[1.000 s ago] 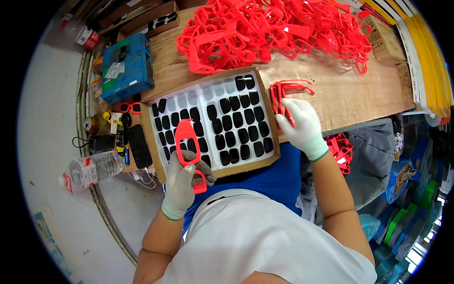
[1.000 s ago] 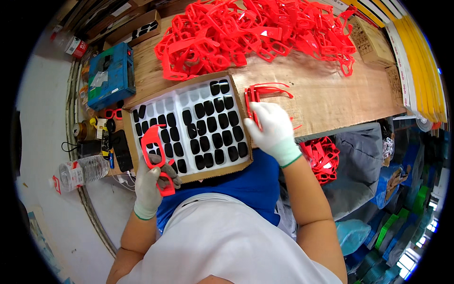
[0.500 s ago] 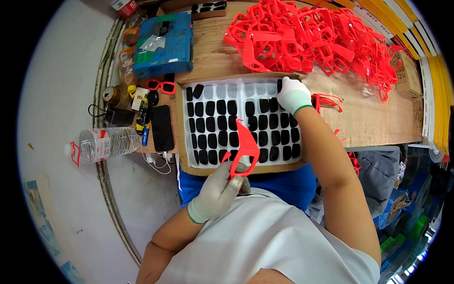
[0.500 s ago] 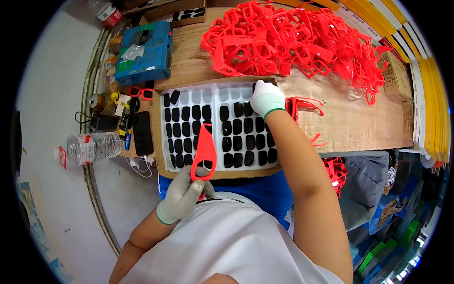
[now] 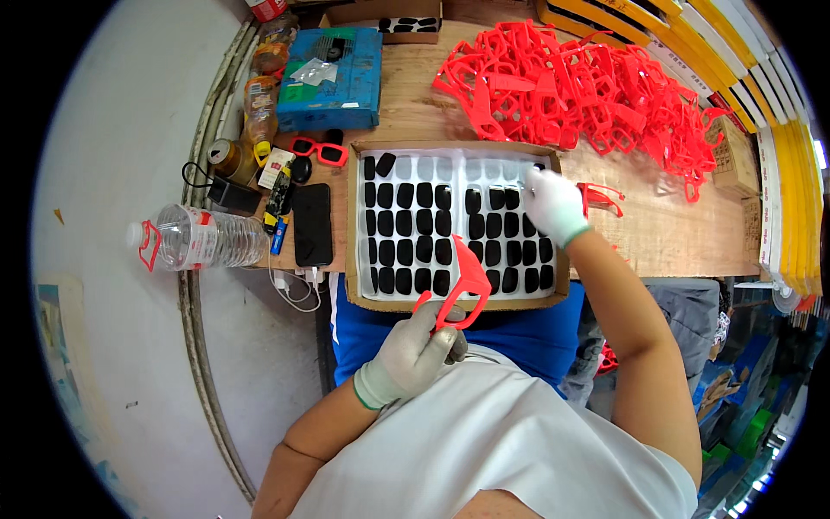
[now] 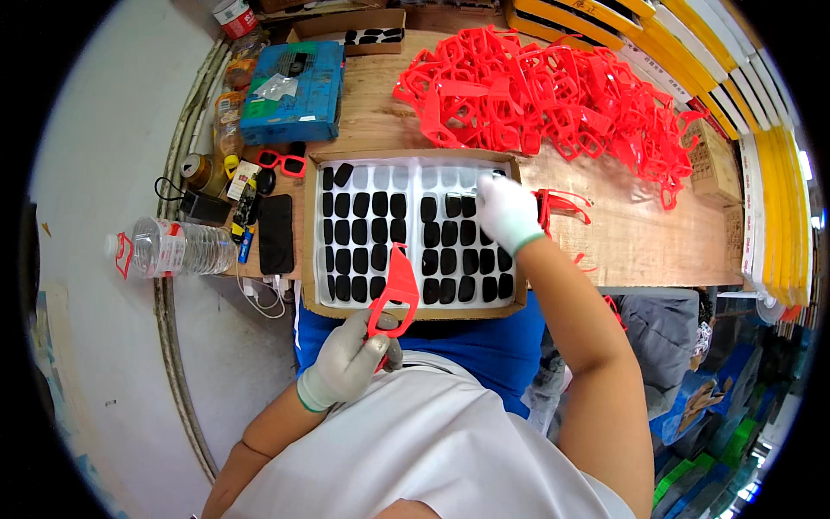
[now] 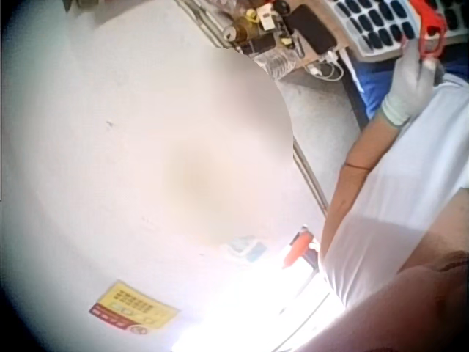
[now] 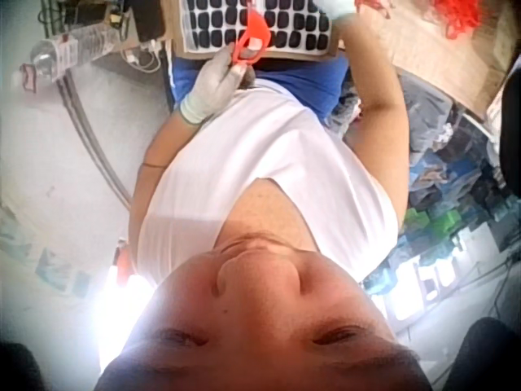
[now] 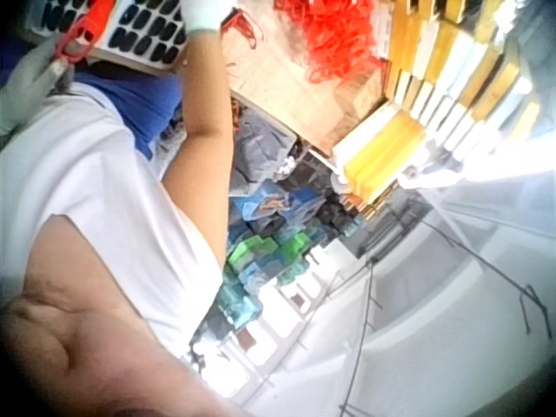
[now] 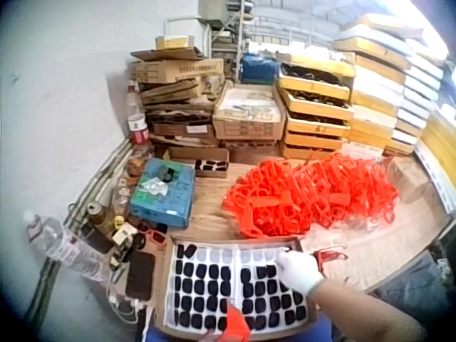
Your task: The person repeatedly picks up red plastic frames and black lenses from a tray. They insert each lens into the frame by hand, then place the assembled unit on the table. The process is repeated for multiple units throughout the clip.
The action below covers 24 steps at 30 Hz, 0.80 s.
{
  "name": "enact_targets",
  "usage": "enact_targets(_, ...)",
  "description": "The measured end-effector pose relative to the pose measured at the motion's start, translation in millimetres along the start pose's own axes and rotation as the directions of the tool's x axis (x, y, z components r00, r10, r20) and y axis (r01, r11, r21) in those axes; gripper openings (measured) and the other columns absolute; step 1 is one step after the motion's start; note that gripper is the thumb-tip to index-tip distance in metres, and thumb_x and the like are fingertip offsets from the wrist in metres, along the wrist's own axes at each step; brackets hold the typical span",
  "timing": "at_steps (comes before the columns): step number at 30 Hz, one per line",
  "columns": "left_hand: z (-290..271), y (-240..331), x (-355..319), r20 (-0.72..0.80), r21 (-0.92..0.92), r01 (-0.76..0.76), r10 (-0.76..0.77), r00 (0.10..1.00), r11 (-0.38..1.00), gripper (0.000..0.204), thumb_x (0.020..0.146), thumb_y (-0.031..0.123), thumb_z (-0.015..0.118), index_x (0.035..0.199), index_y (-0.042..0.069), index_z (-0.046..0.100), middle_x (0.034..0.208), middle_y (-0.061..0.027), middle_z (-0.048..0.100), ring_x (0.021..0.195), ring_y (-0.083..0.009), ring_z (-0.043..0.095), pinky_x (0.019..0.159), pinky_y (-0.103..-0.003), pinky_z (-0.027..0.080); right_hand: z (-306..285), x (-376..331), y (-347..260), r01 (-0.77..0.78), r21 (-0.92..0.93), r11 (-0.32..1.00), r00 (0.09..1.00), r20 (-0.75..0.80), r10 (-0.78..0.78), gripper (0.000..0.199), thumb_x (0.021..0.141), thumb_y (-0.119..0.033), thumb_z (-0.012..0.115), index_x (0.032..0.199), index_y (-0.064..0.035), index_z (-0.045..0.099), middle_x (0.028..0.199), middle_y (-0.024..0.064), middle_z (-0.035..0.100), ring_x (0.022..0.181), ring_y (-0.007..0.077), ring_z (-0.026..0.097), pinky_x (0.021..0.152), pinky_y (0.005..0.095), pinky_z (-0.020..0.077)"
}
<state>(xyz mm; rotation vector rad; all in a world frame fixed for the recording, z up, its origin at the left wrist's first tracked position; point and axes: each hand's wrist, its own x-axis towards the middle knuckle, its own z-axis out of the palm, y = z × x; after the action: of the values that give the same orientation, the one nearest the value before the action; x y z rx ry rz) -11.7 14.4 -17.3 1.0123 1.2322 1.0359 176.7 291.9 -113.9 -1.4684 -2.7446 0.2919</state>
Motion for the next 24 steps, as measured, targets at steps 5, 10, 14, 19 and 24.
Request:
enact_targets(5,-5.5,-5.8,2.1,-0.098,0.055,-0.013,0.018,0.995,0.998,0.025,0.103,0.012,0.044,0.118,-0.006,0.052,0.077,-0.0113,0.065,0.067,-0.0177,0.064,0.066,-0.032,0.053,-50.3,-107.7,-51.9,0.198,0.531,0.824,0.978,-0.159,-0.133,0.014,0.08,-0.005,0.07,0.086,-0.0046,0.057,0.085,0.0102,0.063,0.072,0.0298,0.064,0.066,0.0379,0.0539)
enact_targets(10,15.4,-8.7,15.9,-0.062,0.197,0.006,0.006,0.998,0.98,0.028,0.101,0.012,0.044,0.12,-0.007,0.049,0.08,-0.0118,0.066,0.068,-0.0154,0.064,0.064,-0.031,0.054,-56.9,-170.2,-105.4,0.092,0.969,0.23,0.981,-0.128,0.147,0.023,0.085,0.002,0.071,0.108,0.0003,0.066,0.088,0.0086,0.07,0.075,0.0129,0.069,0.067,0.0267,0.0545)
enact_targets(14,33.9,-1.1,25.3,-0.08,0.207,0.024,-0.008,0.997,0.978,0.025,0.102,0.013,0.044,0.117,-0.006,0.051,0.077,-0.0126,0.065,0.067,-0.0202,0.065,0.064,-0.034,0.053,-59.1,-161.8,-114.8,0.3,0.772,0.56,0.913,-0.403,0.067,0.025,0.084,0.005,0.067,0.108,-0.0013,0.069,0.085,0.0125,0.069,0.07,0.0215,0.067,0.064,0.0296,0.0538)
enact_targets(19,33.9,2.3,26.7,-0.035,0.247,-0.039,0.049,0.998,0.968,0.025,0.103,0.016,0.043,0.111,-0.005,0.053,0.076,-0.0111,0.066,0.068,-0.0195,0.064,0.066,-0.033,0.052,-53.9,-166.6,-99.6,0.063,0.952,0.298,0.974,-0.124,0.19,0.016,0.088,0.001,0.066,0.104,0.0,0.063,0.094,0.007,0.065,0.077,0.0131,0.066,0.07,0.0286,0.0549)
enact_targets(24,39.5,3.7,24.4,0.077,0.033,0.062,-0.065,0.995,0.998,0.024,0.103,0.014,0.045,0.115,-0.005,0.054,0.08,-0.0093,0.065,0.071,-0.0153,0.062,0.069,-0.031,0.051,-56.7,-170.9,-77.4,-0.26,0.923,-0.282,0.965,0.251,-0.068,0.021,0.096,-0.015,0.062,0.108,0.0021,0.064,0.095,0.0041,0.065,0.083,0.0096,0.059,0.077,0.0267,0.0504)
